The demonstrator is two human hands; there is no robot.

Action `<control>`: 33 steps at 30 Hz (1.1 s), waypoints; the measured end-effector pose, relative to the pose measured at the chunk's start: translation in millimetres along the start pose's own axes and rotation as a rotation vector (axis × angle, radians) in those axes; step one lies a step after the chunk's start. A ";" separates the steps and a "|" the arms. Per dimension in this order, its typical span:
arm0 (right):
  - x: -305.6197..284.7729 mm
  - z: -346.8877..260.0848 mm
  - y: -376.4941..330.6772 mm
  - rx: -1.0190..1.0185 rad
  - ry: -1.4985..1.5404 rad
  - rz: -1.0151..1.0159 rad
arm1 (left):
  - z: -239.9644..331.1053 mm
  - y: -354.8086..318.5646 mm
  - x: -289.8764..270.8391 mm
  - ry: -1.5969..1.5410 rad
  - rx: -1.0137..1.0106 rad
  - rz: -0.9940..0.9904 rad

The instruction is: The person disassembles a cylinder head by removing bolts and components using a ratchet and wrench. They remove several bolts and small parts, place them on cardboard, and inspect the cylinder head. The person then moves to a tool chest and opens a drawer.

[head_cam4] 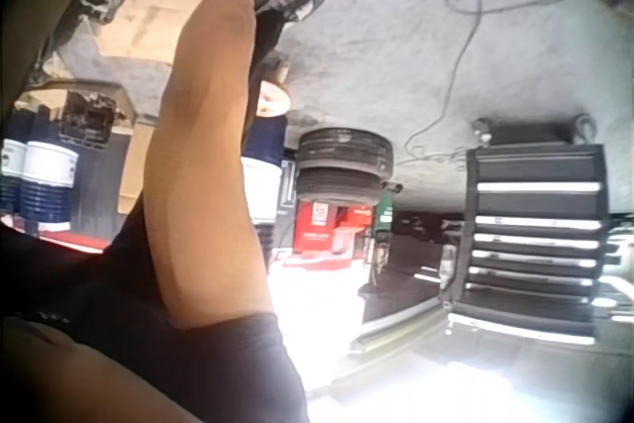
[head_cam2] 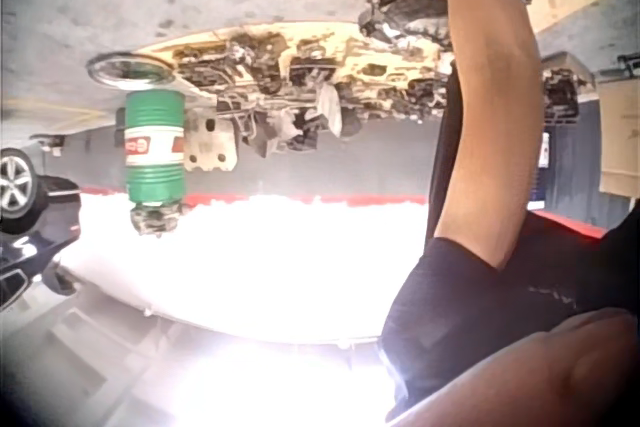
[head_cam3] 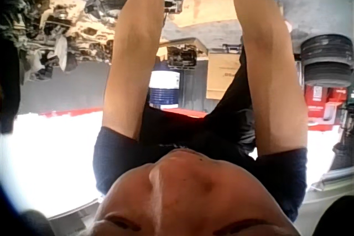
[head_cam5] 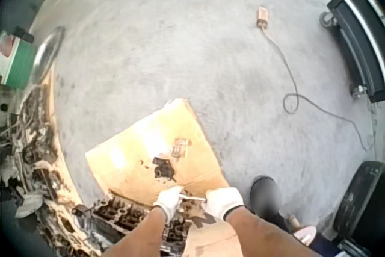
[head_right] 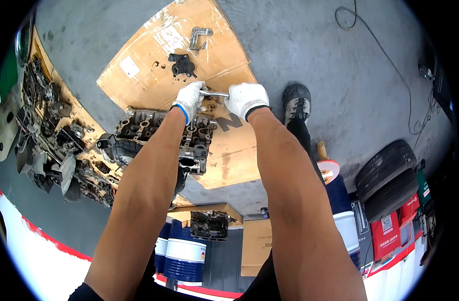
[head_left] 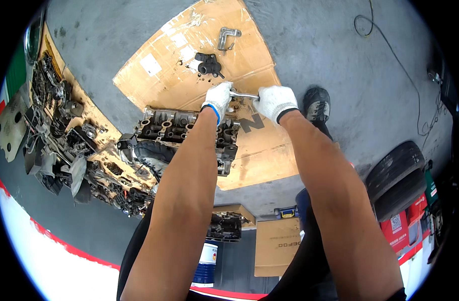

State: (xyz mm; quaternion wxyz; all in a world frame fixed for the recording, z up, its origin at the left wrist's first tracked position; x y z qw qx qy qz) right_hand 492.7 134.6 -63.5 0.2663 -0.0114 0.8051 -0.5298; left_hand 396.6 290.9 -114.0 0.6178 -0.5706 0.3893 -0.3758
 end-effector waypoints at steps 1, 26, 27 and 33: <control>1.7 1.5 1.6 -0.008 0.003 0.012 | 2.3 -2.9 1.6 0.000 0.000 0.024; -54.0 -42.2 -21.2 -0.004 0.536 -0.708 | -10.3 -2.3 -22.0 -0.171 0.039 -0.102; -15.3 -27.1 10.3 -0.084 0.138 -0.392 | -5.3 -0.8 -27.3 -0.120 0.049 -0.099; 28.1 -1.8 39.1 -0.079 -0.152 0.088 | -10.7 -3.7 -10.5 -0.122 0.058 -0.199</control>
Point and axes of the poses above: each hand's wrist, its own y-axis towards the middle knuckle, its own x-axis out of the palm, z = x × y, the point moved 3 cm from there along y, towards the middle knuckle, and after that the axes turned 4 degrees about -z, right-handed, at the moved point
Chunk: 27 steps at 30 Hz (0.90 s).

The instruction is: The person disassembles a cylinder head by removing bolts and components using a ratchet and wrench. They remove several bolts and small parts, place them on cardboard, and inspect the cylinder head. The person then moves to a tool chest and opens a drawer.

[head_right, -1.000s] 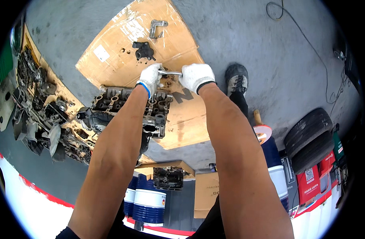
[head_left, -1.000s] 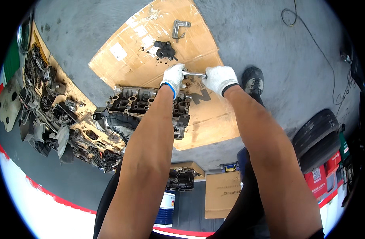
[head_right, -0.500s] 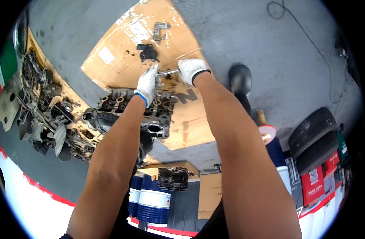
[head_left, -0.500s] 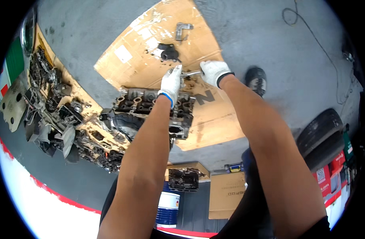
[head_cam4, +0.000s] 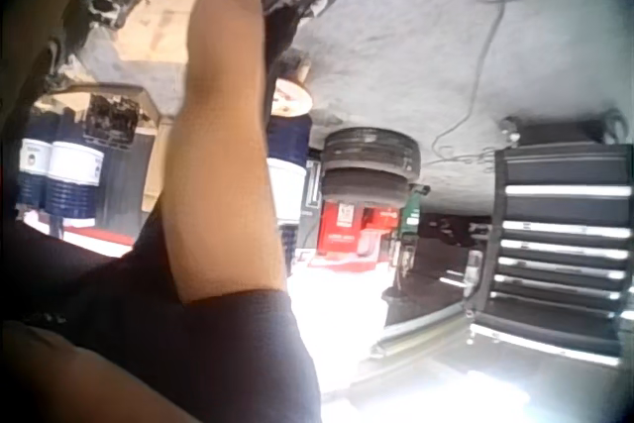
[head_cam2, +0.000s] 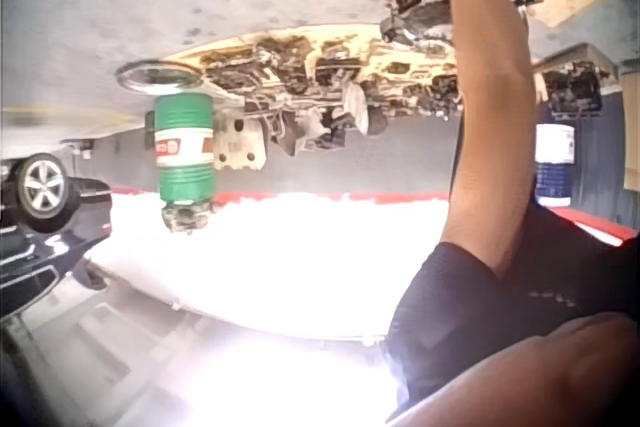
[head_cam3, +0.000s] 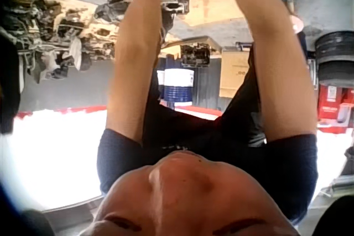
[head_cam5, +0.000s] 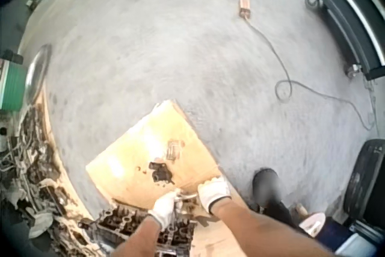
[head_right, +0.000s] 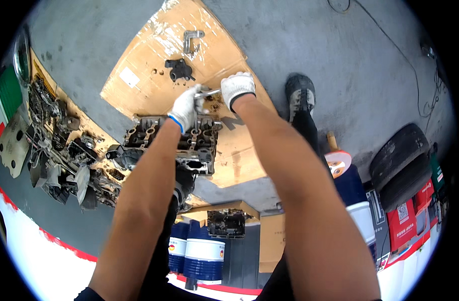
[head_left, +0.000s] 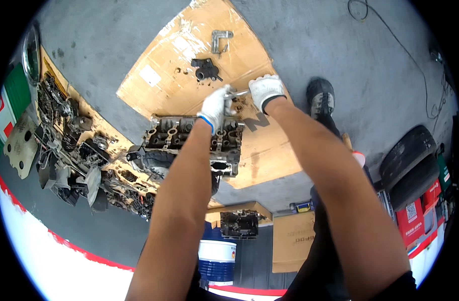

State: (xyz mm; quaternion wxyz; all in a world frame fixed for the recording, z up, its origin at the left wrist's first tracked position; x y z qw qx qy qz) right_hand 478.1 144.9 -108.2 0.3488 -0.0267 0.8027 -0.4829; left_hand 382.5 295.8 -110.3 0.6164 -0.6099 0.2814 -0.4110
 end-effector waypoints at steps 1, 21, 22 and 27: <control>-8.8 0.7 -7.5 -0.026 0.108 -0.066 | 5.7 0.2 -6.3 0.015 -0.008 -0.005; -128.8 -39.7 -42.6 -0.091 0.488 0.165 | 136.9 -47.9 -15.6 0.279 0.196 0.026; -126.2 -40.2 -40.8 -0.082 0.493 0.151 | 134.8 -44.2 -17.4 0.280 0.190 0.030; -122.6 -37.7 -37.7 -0.032 0.500 0.036 | 128.2 -34.1 -18.0 0.301 0.156 0.011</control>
Point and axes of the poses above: each hand's wrist, its own y-axis towards the middle knuckle, its own x-axis out of the palm, z = x × y, the point moved 3 cm from there along y, towards the middle knuckle, and after that the axes turned 4 degrees about -z, right-handed, at the moved point
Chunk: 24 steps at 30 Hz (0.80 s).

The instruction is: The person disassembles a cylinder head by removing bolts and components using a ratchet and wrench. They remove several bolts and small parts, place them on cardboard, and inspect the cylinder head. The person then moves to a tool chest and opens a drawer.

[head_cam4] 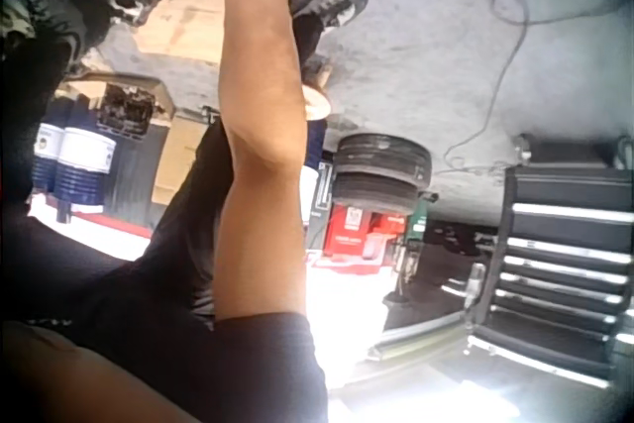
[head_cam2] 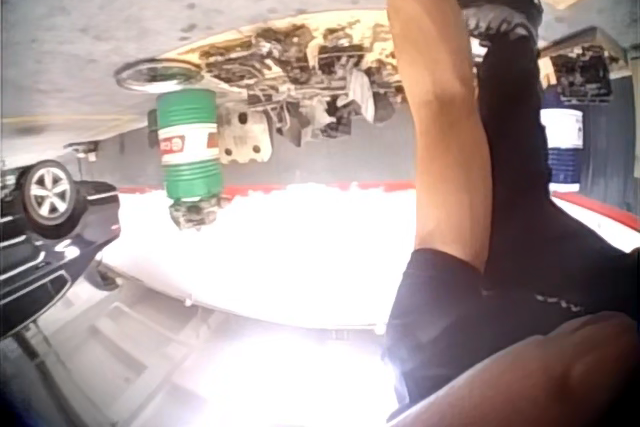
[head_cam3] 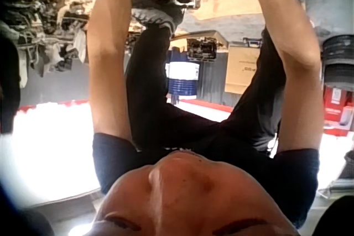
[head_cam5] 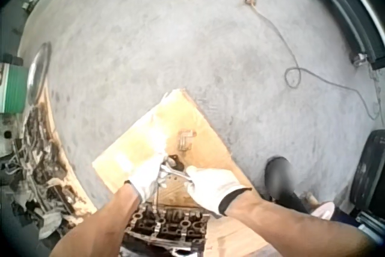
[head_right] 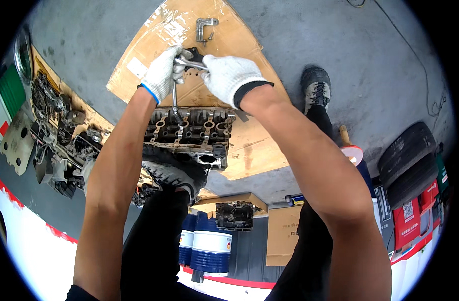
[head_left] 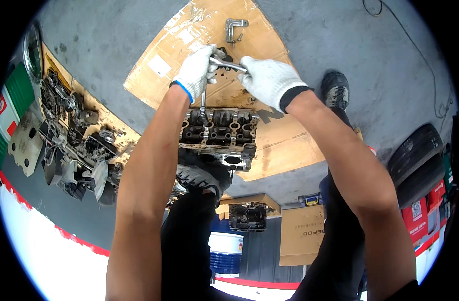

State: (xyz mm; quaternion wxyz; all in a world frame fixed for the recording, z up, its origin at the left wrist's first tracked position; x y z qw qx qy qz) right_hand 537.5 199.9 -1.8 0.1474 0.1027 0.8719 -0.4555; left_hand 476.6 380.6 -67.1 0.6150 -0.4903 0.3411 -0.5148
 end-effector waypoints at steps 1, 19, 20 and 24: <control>-1.1 0.6 1.2 0.002 -0.015 -0.011 | -0.7 2.0 1.6 0.010 -0.007 -0.002; 46.3 -33.7 4.1 -0.006 0.044 -0.363 | -103.7 0.6 -31.5 -0.261 -0.123 -0.004; 37.7 -42.8 0.8 0.003 0.212 -0.442 | -105.1 5.3 -32.2 -0.226 -0.132 -0.035; 21.3 -71.3 -4.2 0.030 0.205 -0.399 | -121.0 19.0 -30.1 -0.474 -0.145 -0.041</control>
Point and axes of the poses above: each hand's wrist, its own y-axis towards the middle knuckle, its own x-axis out of the palm, z = x × y, the point moved 3 cm from there along y, towards the middle knuckle, and after that the axes turned 4 degrees about -z, right-handed, at the moved point
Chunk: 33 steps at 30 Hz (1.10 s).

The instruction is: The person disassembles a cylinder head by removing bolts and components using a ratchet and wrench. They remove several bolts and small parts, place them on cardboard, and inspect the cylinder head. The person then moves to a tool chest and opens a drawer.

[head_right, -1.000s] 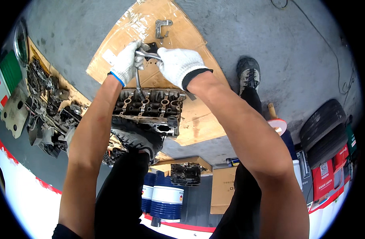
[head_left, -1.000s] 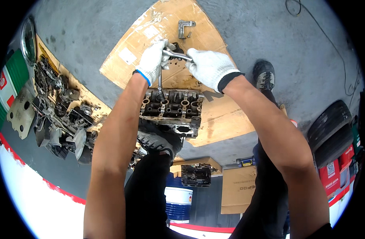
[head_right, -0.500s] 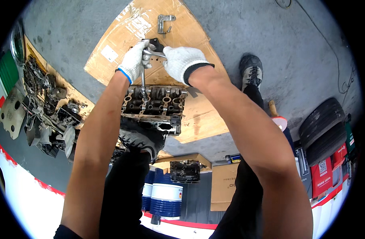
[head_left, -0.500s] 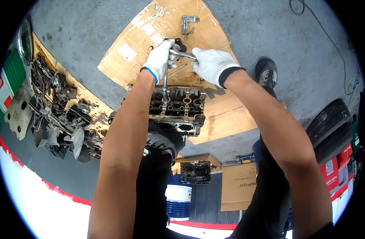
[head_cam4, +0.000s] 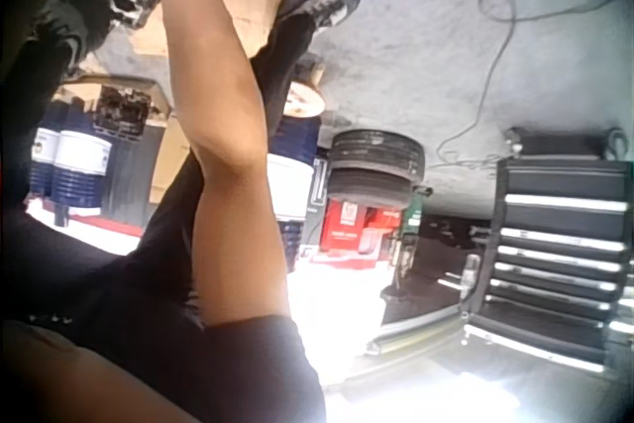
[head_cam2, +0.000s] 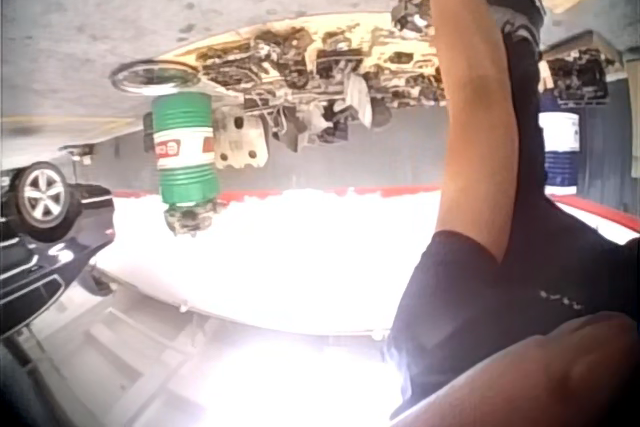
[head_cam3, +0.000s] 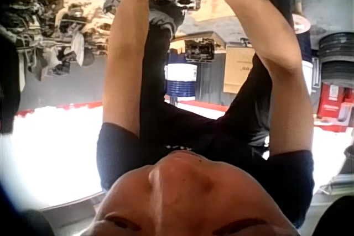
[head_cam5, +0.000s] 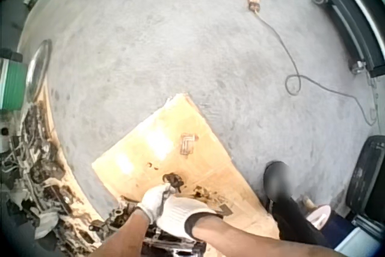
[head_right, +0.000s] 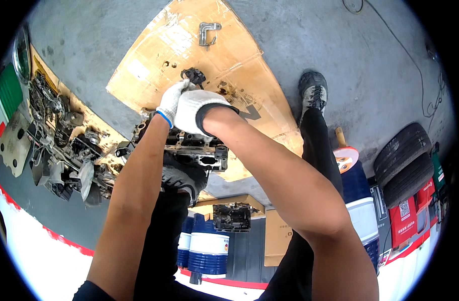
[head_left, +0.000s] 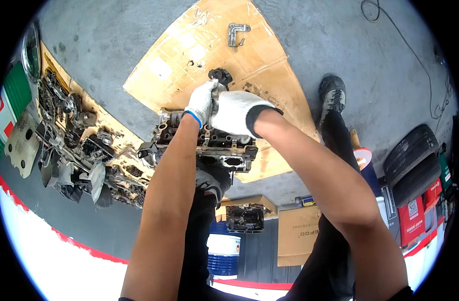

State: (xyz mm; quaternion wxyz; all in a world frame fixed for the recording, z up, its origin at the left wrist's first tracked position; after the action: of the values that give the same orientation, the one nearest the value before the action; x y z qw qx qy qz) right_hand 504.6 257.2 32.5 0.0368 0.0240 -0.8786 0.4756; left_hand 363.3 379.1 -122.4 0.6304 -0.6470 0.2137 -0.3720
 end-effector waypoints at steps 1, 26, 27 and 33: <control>4.0 2.4 3.2 0.022 -0.103 0.041 | 3.2 -2.4 -2.2 0.094 0.012 0.030; 19.1 83.8 47.9 0.155 -0.385 0.306 | 7.0 -15.2 18.5 0.237 0.046 0.306; 16.6 87.5 49.4 0.155 -0.389 0.315 | 6.6 -14.4 18.9 0.241 0.056 0.312; 13.4 96.5 56.4 0.104 -0.440 0.297 | 6.9 -10.6 22.1 0.275 0.095 0.351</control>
State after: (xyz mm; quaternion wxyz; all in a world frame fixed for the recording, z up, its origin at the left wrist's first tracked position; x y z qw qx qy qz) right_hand 482.9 207.1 -65.9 -0.2266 -0.0003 -0.8336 0.5037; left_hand 380.4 368.4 -107.0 0.6801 -0.5126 0.3893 -0.3510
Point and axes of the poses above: each hand's wrist, its own y-axis towards the middle knuckle, its own x-axis out of the palm, z = x × y, the point moved 3 cm from there along y, towards the middle knuckle, and after that the axes turned 4 degrees about -z, right-handed, at the moved point
